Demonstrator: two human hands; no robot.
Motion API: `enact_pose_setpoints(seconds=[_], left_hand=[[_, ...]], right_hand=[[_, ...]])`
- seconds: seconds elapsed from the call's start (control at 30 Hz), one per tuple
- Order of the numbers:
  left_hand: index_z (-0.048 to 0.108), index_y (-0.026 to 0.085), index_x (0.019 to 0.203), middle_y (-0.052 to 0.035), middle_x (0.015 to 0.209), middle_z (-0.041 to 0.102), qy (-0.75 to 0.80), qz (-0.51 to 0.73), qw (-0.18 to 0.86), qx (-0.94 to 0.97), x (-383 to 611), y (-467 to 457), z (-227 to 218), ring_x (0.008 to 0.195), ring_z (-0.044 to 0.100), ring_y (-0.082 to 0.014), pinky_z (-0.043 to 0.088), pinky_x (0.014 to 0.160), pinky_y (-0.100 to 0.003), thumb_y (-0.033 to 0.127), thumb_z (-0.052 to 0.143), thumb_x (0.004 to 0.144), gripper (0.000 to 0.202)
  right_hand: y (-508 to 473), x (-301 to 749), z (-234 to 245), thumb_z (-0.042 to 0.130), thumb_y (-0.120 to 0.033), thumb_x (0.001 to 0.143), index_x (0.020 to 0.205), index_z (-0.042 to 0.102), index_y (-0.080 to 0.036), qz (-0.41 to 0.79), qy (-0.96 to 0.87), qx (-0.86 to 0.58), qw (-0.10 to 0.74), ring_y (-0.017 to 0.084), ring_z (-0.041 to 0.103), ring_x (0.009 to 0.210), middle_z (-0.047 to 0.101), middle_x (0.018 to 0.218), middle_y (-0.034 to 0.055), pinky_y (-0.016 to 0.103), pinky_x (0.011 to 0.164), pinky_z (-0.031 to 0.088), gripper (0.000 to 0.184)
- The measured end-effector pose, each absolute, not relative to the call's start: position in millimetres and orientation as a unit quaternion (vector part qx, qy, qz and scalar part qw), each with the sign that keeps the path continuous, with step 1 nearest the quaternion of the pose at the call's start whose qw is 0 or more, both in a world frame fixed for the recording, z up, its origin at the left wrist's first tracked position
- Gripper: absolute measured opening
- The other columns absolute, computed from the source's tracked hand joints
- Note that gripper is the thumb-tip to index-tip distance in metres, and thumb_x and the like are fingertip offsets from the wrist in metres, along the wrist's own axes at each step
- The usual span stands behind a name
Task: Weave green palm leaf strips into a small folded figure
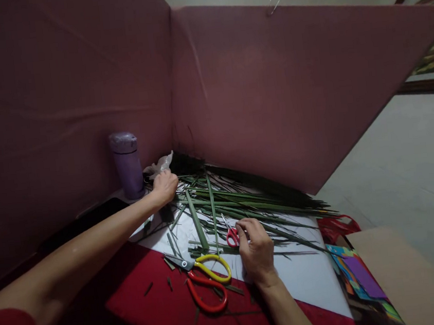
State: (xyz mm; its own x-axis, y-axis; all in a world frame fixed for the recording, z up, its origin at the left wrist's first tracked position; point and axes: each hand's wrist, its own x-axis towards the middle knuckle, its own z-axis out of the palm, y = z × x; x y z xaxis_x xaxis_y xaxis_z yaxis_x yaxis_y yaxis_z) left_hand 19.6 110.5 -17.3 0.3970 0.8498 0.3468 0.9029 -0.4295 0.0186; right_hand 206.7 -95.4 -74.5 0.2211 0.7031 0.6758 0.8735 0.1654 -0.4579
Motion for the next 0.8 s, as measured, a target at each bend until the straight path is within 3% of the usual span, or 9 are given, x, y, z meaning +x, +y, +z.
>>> enact_pose_setpoints(seconds=[0.13,0.23,0.33,0.47,0.57,0.63,0.8], left_hand=[[0.05,-0.003,0.107,-0.0294,0.117,0.042,-0.52,-0.22,0.141,-0.813,9,105,-13,0.099,0.049,-0.0299,0.038,0.079,-0.039,0.001,0.026,0.079,0.037],[0.046,0.004,0.115,-0.0241,0.127,0.036,-0.473,-0.299,0.168,-0.812,4,90,-5,0.102,0.047,-0.027,0.037,0.083,-0.039,0.003,0.028,0.08,0.04],[0.045,0.009,0.118,-0.0188,0.123,0.042,-0.403,-0.358,0.165,-0.826,-3,65,-1,0.111,0.041,-0.0256,0.035,0.091,-0.039,0.007,0.031,0.081,0.039],[0.051,0.015,0.111,-0.0123,0.107,0.052,-0.319,-0.394,0.141,-0.85,-21,29,-7,0.102,0.046,-0.0206,0.043,0.083,-0.034,0.009,0.031,0.082,0.036],[0.059,0.015,0.092,-0.0098,0.094,0.055,-0.269,-0.43,0.13,-0.852,-45,16,-9,0.092,0.051,-0.0176,0.045,0.079,-0.032,0.011,0.032,0.083,0.029],[0.06,0.015,0.083,-0.0091,0.094,0.056,-0.264,-0.456,0.147,-0.837,-65,17,-7,0.09,0.051,-0.0166,0.045,0.08,-0.031,0.011,0.035,0.082,0.026],[0.058,0.015,0.086,-0.0082,0.099,0.056,-0.36,-0.428,0.228,-0.797,-113,37,0,0.095,0.047,-0.0173,0.044,0.081,-0.033,0.01,0.034,0.081,0.025]], right_hand=[[-95,205,-76,0.047,-0.023,0.082,0.082,0.058,-0.02,-0.08,-0.622,-0.637,0.448,0.018,0.055,0.08,0.058,0.085,0.0055,0.032,0.073,0.044,0.012],[-95,203,-75,0.048,-0.024,0.082,0.082,0.059,-0.02,-0.07,-0.627,-0.635,0.445,0.018,0.055,0.08,0.058,0.085,0.0051,0.032,0.073,0.043,0.012],[-96,203,-75,0.048,-0.024,0.082,0.082,0.059,-0.02,-0.071,-0.628,-0.634,0.447,0.018,0.055,0.081,0.058,0.085,0.0051,0.032,0.072,0.043,0.012],[-96,205,-76,0.049,-0.026,0.081,0.081,0.059,-0.02,-0.077,-0.627,-0.633,0.446,0.019,0.055,0.08,0.059,0.085,0.0051,0.032,0.072,0.043,0.013],[-97,206,-76,0.049,-0.027,0.081,0.08,0.059,-0.02,-0.072,-0.626,-0.636,0.446,0.019,0.055,0.079,0.059,0.084,0.005,0.032,0.071,0.044,0.013],[-97,206,-76,0.049,-0.027,0.081,0.08,0.059,-0.019,-0.072,-0.625,-0.637,0.445,0.018,0.056,0.079,0.06,0.083,0.0051,0.031,0.071,0.044,0.013],[-96,205,-76,0.049,-0.028,0.081,0.079,0.06,-0.019,-0.078,-0.628,-0.634,0.445,0.019,0.056,0.079,0.06,0.083,0.0056,0.032,0.07,0.044,0.014]])
